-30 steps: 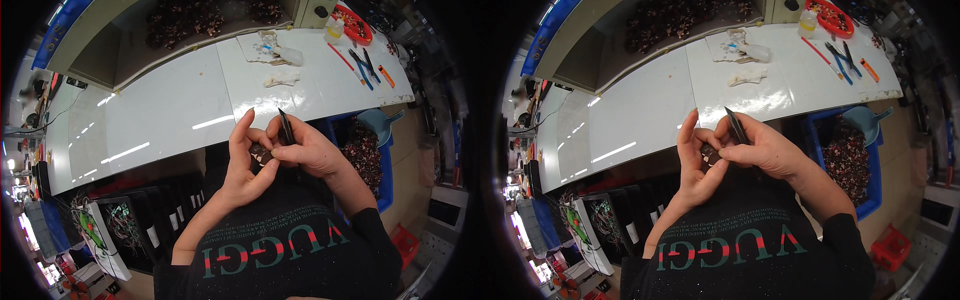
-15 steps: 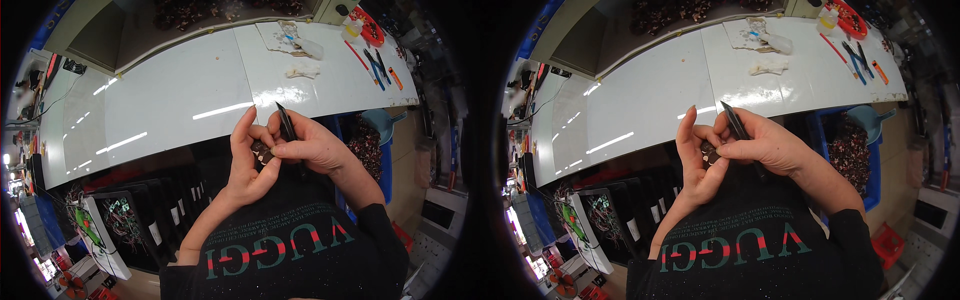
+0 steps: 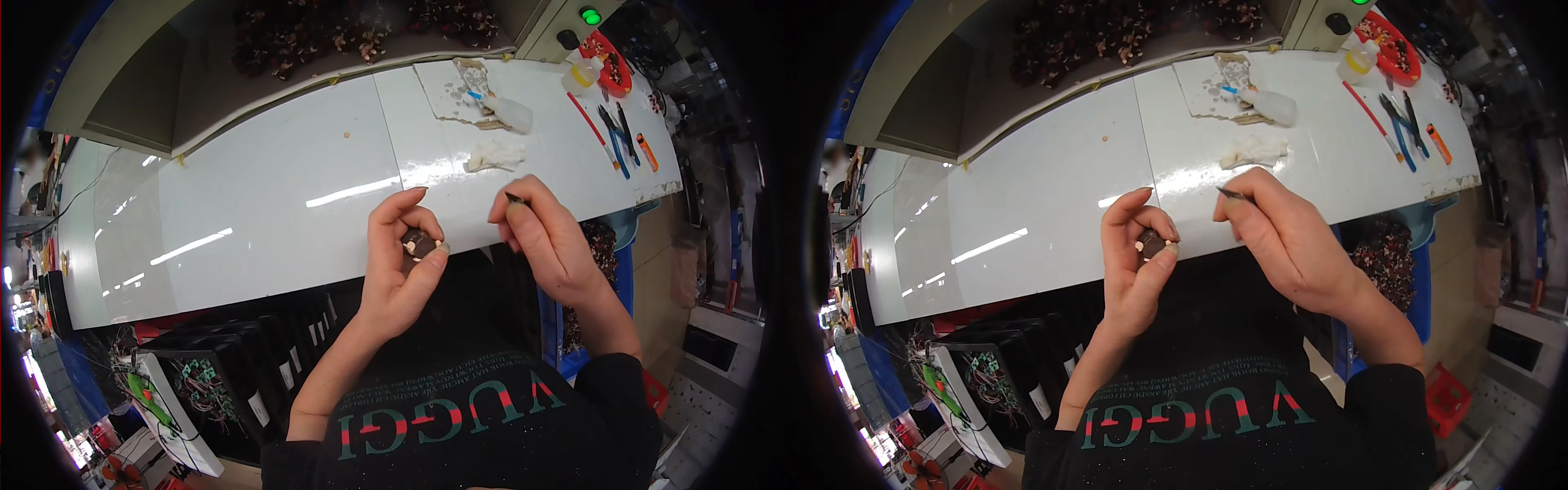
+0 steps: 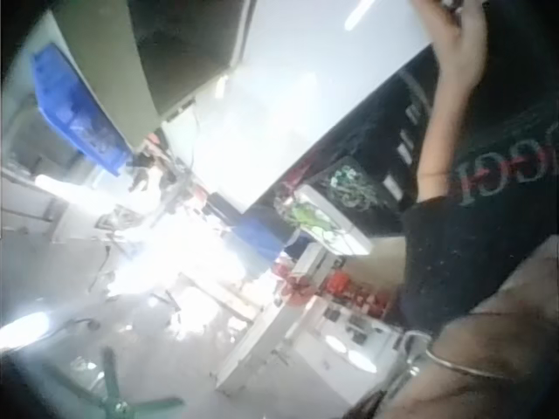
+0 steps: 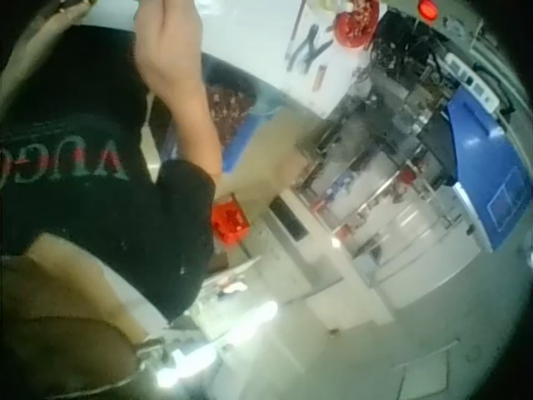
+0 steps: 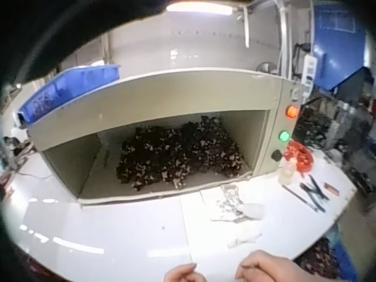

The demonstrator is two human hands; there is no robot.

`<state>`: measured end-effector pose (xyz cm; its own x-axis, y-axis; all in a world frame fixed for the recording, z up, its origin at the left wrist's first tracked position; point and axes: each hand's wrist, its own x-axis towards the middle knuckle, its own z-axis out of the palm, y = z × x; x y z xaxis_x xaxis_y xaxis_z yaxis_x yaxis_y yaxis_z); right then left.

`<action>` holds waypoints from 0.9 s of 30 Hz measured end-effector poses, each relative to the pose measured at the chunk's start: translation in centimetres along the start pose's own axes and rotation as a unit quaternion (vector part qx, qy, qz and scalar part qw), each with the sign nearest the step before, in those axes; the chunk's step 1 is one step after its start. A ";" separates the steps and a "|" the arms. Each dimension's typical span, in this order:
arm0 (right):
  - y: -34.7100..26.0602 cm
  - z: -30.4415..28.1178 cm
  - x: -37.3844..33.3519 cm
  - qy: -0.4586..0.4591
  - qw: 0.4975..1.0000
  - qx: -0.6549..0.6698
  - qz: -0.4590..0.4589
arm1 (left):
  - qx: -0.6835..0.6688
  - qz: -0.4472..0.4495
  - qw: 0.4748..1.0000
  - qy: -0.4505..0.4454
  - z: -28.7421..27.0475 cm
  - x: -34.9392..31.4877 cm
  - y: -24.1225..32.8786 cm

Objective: The person assembles a toy figurine by applying adhesive from a bottle to its components, then attaching the figurine head to the figurine base.

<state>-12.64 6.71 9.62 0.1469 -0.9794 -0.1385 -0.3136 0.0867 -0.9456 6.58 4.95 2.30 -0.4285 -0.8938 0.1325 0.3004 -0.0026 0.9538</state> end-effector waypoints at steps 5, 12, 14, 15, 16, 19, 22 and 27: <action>1.7 -1.4 3.6 -0.064 0.967 -0.210 -0.131 | 0.047 0.015 0.998 0.041 -0.5 3.1 -2.3; 2.7 1.4 6.8 -0.145 0.949 -0.245 -0.133 | 0.035 -0.014 0.998 0.050 -2.3 3.1 -3.3; 2.7 2.2 7.4 -0.154 0.948 -0.249 -0.124 | 0.043 0.001 0.998 0.047 -2.9 2.9 -3.5; 2.7 2.5 7.6 -0.158 0.946 -0.253 -0.126 | 0.052 0.015 0.998 0.038 -3.1 2.8 -3.7; 2.8 2.7 7.8 -0.161 0.944 -0.258 -0.127 | 0.050 0.015 0.998 0.040 -3.2 2.7 -3.8; 2.8 3.1 8.0 -0.179 0.938 -0.270 -0.125 | 0.052 0.014 0.998 0.044 -3.5 2.5 -3.8; 3.1 3.5 8.1 -0.183 0.938 -0.274 -0.111 | 0.058 0.019 0.997 0.036 -3.9 2.4 -4.0; 3.0 3.9 8.2 -0.196 0.934 -0.282 -0.099 | 0.075 0.030 0.996 0.028 -4.3 2.1 -4.3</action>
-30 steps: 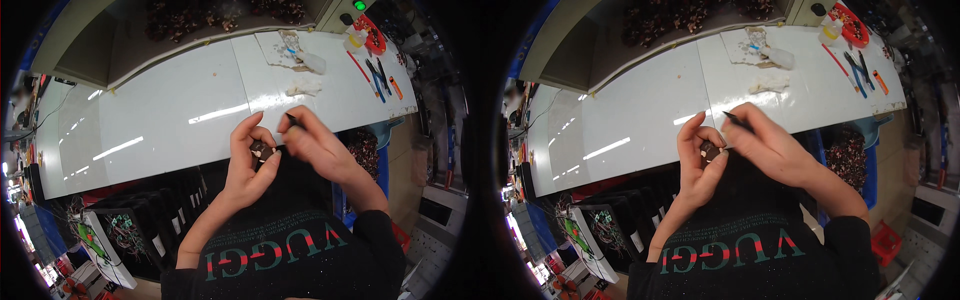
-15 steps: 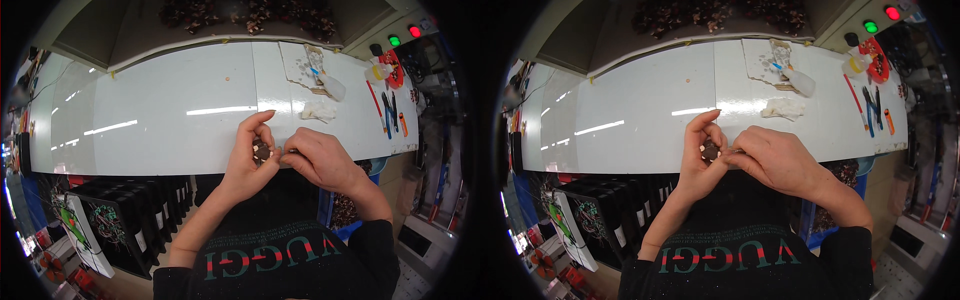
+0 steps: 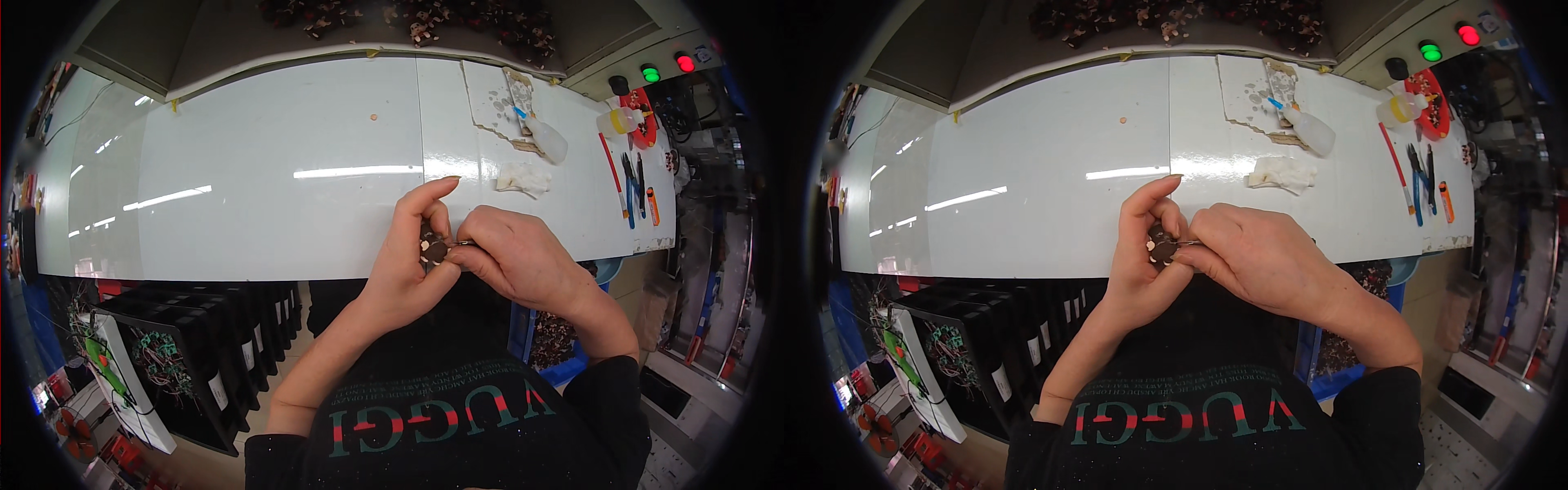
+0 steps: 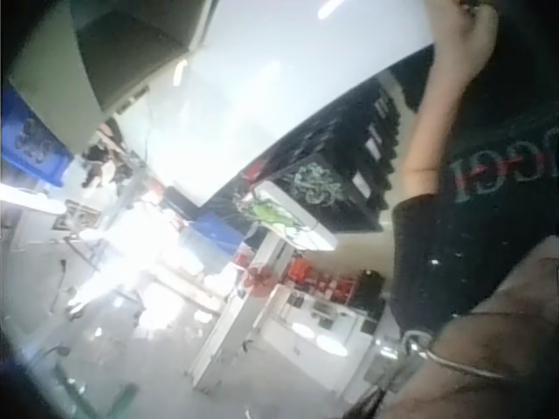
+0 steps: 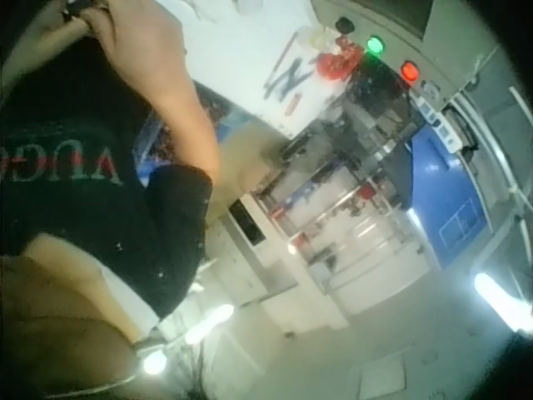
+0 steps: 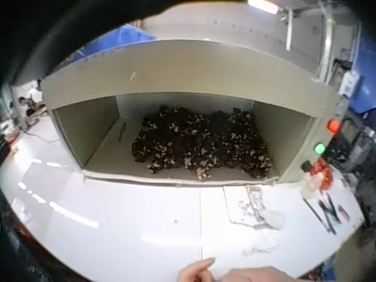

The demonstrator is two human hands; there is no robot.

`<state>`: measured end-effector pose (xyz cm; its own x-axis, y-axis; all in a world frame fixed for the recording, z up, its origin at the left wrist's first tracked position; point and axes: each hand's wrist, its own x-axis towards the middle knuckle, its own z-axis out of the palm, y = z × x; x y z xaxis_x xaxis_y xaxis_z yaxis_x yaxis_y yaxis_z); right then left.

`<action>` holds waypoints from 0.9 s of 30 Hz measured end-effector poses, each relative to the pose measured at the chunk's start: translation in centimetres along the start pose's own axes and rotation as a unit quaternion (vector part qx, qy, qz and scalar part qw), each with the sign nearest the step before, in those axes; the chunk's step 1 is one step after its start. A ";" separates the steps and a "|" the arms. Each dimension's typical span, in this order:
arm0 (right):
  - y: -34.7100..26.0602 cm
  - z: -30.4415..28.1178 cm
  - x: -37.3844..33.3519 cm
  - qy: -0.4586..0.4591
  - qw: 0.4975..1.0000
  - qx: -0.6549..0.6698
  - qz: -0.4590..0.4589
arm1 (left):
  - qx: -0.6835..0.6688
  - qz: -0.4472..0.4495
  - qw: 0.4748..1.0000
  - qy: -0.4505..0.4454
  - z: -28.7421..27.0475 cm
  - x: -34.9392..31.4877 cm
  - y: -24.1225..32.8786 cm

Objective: The person assembles a toy figurine by applying adhesive from a bottle to its components, then attaching the figurine head to the figurine base.

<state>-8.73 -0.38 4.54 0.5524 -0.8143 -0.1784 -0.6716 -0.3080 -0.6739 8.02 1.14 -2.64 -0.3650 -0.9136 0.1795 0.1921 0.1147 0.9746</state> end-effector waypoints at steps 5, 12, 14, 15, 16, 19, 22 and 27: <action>-0.5 0.1 0.0 -0.015 1.000 -0.007 0.005 | 0.016 0.005 1.000 0.002 -0.2 -0.3 0.0; -1.0 0.1 -0.3 -0.024 0.999 -0.009 0.026 | 0.032 0.011 0.999 0.002 -0.1 -0.6 0.2; -1.2 0.1 -0.4 -0.025 0.999 -0.004 0.032 | 0.039 0.019 0.999 0.003 0.0 -0.7 0.0; -1.3 0.1 -0.4 -0.029 0.999 0.001 0.039 | 0.046 0.026 0.999 0.005 0.0 -0.7 -0.1; -1.4 0.2 -0.4 -0.034 0.998 0.006 0.046 | 0.045 0.027 0.999 0.005 0.1 -0.8 -0.3; -1.5 0.2 -0.6 -0.040 0.997 -0.003 0.059 | 0.076 0.051 0.996 0.015 0.3 -1.0 -0.7; -1.4 0.0 -0.4 -0.048 0.999 -0.007 0.022 | 0.083 0.045 0.995 0.014 0.3 -1.0 -0.6; -0.9 0.8 -0.6 -0.022 1.000 0.009 0.007 | 0.060 0.055 0.996 0.018 0.0 -1.2 -0.2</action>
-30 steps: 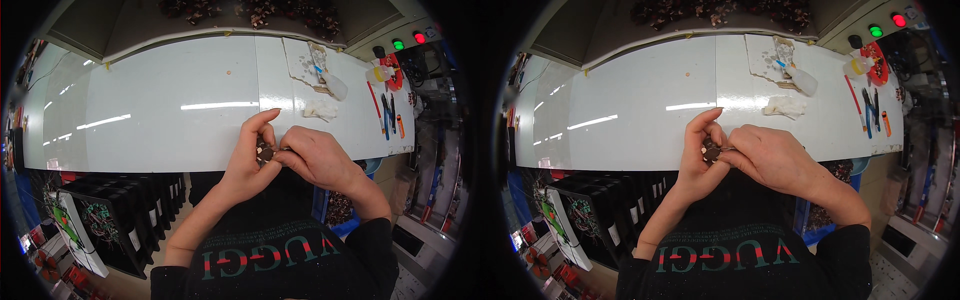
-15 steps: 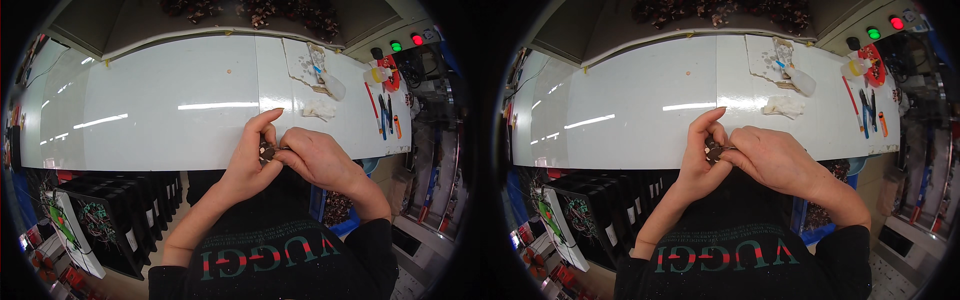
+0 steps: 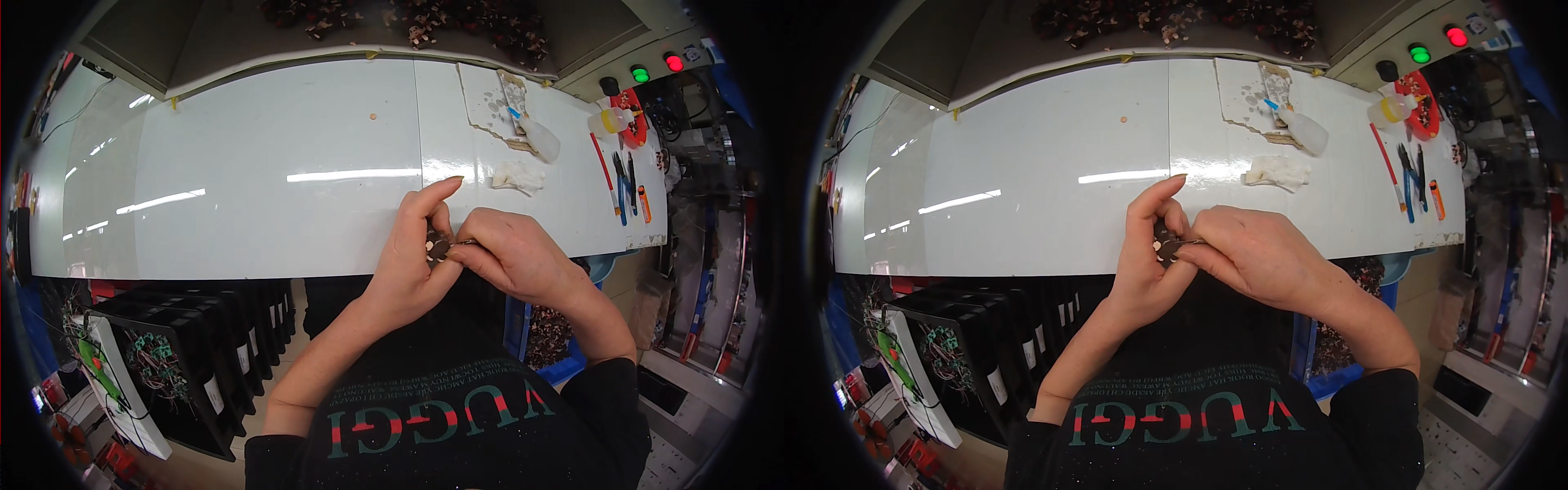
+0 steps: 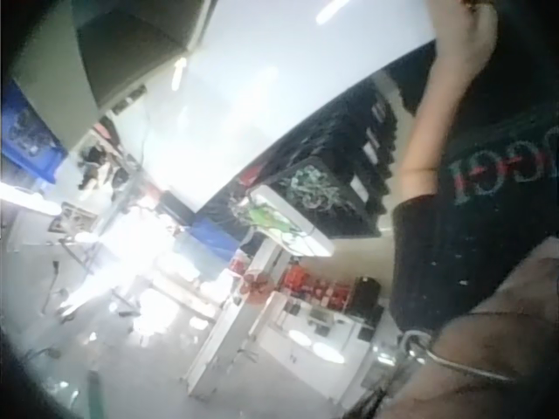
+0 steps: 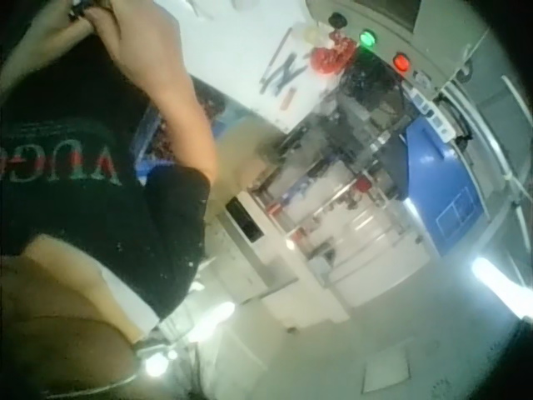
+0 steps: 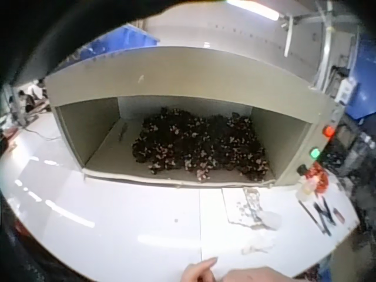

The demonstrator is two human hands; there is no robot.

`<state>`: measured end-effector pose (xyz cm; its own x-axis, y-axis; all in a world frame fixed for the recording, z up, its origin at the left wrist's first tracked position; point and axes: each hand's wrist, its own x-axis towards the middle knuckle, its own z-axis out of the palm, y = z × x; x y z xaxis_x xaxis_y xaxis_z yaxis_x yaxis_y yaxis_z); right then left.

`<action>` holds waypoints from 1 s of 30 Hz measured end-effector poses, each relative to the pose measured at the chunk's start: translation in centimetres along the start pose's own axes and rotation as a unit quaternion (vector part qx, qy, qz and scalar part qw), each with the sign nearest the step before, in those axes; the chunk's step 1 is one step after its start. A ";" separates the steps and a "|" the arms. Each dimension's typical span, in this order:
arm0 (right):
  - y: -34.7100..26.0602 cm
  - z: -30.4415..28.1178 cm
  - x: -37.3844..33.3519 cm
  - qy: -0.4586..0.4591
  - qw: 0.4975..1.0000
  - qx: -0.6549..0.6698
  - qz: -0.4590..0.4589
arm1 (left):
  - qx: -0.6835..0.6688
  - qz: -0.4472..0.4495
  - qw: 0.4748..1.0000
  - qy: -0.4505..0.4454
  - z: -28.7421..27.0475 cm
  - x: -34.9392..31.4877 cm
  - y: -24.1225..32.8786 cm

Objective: The person assembles a toy figurine by applying adhesive from a bottle to its components, then attaching the figurine head to the figurine base.

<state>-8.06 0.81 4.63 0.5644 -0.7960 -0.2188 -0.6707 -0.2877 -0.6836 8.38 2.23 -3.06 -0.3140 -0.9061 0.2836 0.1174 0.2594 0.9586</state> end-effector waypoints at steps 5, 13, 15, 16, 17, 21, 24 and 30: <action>-0.5 0.4 -0.1 0.066 0.996 0.051 0.009 | -0.024 -0.009 1.000 -0.007 -0.5 -0.1 0.1; -1.2 0.2 0.5 0.093 0.987 0.124 -0.028 | -0.064 -0.047 0.997 -0.017 -1.2 -0.1 0.9; -1.3 0.2 0.7 0.088 0.987 0.132 -0.023 | -0.089 -0.060 0.994 -0.026 -1.4 -0.2 0.8; -1.3 0.3 0.7 0.085 0.986 0.140 -0.018 | -0.090 -0.059 0.994 -0.025 -1.5 -0.2 0.8; -1.4 0.2 0.8 0.084 0.987 0.139 -0.018 | -0.093 -0.065 0.993 -0.031 -1.6 -0.2 0.9; -1.5 0.3 0.9 0.079 0.985 0.154 -0.005 | -0.110 -0.074 0.990 -0.040 -1.9 -0.2 1.1; -1.6 0.3 1.0 0.080 0.985 0.151 -0.010 | -0.107 -0.077 0.990 -0.047 -2.0 -0.2 1.2; -1.8 0.3 1.3 0.074 0.988 0.133 -0.010 | -0.110 -0.095 0.988 -0.055 -2.4 -0.2 1.3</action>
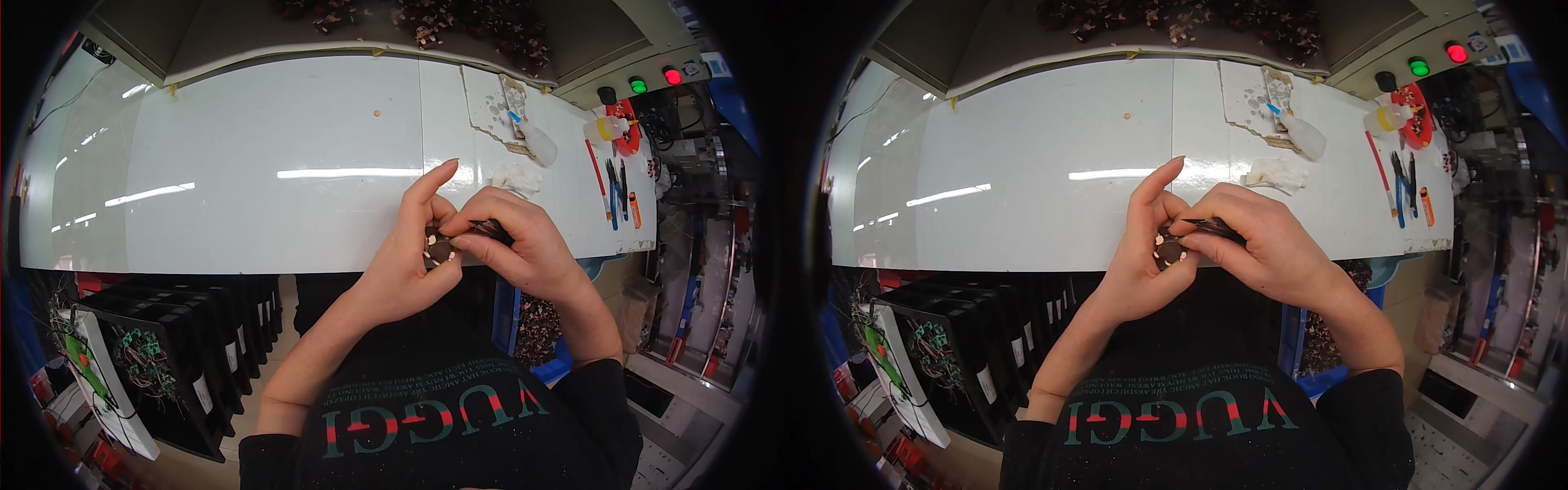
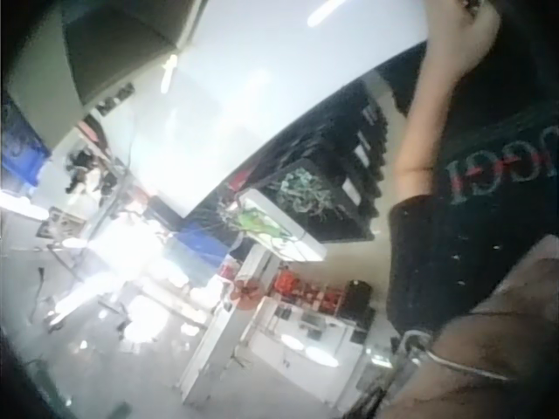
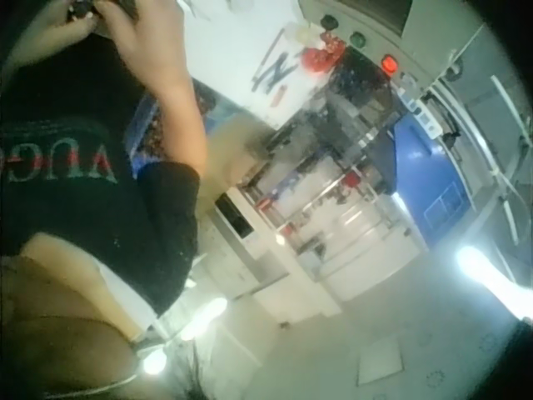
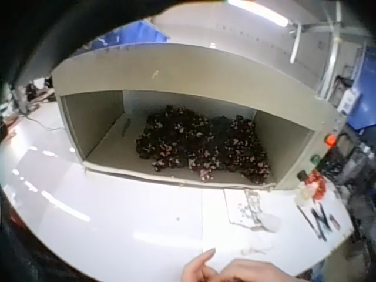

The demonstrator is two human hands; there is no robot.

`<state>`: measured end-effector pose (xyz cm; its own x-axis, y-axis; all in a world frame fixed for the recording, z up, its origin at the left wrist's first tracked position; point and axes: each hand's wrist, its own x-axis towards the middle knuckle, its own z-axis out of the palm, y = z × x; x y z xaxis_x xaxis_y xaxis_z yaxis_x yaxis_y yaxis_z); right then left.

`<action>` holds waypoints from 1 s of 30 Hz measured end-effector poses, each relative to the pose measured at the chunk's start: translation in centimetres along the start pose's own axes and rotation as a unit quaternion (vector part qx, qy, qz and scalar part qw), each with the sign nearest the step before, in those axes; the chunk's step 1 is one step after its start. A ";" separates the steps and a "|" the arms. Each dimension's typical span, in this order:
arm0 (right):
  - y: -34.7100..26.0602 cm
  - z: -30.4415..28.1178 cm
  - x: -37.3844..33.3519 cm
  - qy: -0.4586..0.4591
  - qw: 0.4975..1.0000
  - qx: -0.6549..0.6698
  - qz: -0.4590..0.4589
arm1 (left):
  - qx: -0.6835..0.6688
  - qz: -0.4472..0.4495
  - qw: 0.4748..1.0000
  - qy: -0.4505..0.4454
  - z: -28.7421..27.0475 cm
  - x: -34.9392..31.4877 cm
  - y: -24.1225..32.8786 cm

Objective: The person assembles a toy figurine by applying adhesive from a bottle to its components, then attaching the figurine head to the figurine base.

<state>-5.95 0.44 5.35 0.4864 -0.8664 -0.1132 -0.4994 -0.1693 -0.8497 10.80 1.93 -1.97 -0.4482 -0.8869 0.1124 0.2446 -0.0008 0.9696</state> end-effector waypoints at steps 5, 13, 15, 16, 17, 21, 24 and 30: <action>-0.2 0.0 0.1 0.000 1.000 -0.020 -0.012 | 0.016 0.015 1.000 -0.006 -0.1 0.0 -0.5; -0.7 0.4 0.3 0.012 0.997 -0.071 -0.001 | 0.025 0.020 0.999 -0.015 0.6 0.0 -0.4; -0.7 0.3 0.3 0.022 0.999 -0.024 0.017 | 0.023 0.026 0.999 0.003 0.6 0.1 -0.5; -0.6 0.3 0.3 0.031 0.999 0.024 0.035 | 0.024 0.027 0.999 0.003 0.6 0.1 -0.3; -0.5 0.2 0.3 0.032 0.999 0.023 0.033 | 0.027 0.031 0.999 0.003 0.5 0.2 -0.2; -0.2 -0.2 -0.2 0.002 0.999 0.052 0.003 | -0.022 -0.004 1.000 0.009 0.5 0.1 0.3; -0.6 -0.2 -0.3 -0.006 0.999 0.049 0.003 | -0.034 -0.014 0.999 0.012 0.5 0.0 0.5; -0.6 0.1 -0.5 0.003 0.999 0.041 0.011 | -0.037 -0.025 0.999 0.004 0.4 0.0 0.7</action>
<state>-5.80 0.99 5.89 0.4721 -0.8721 -0.1289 -0.4487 -0.1119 -0.8866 10.60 2.09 -1.21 -0.4553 -0.8881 0.0623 0.2853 -0.0793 0.9551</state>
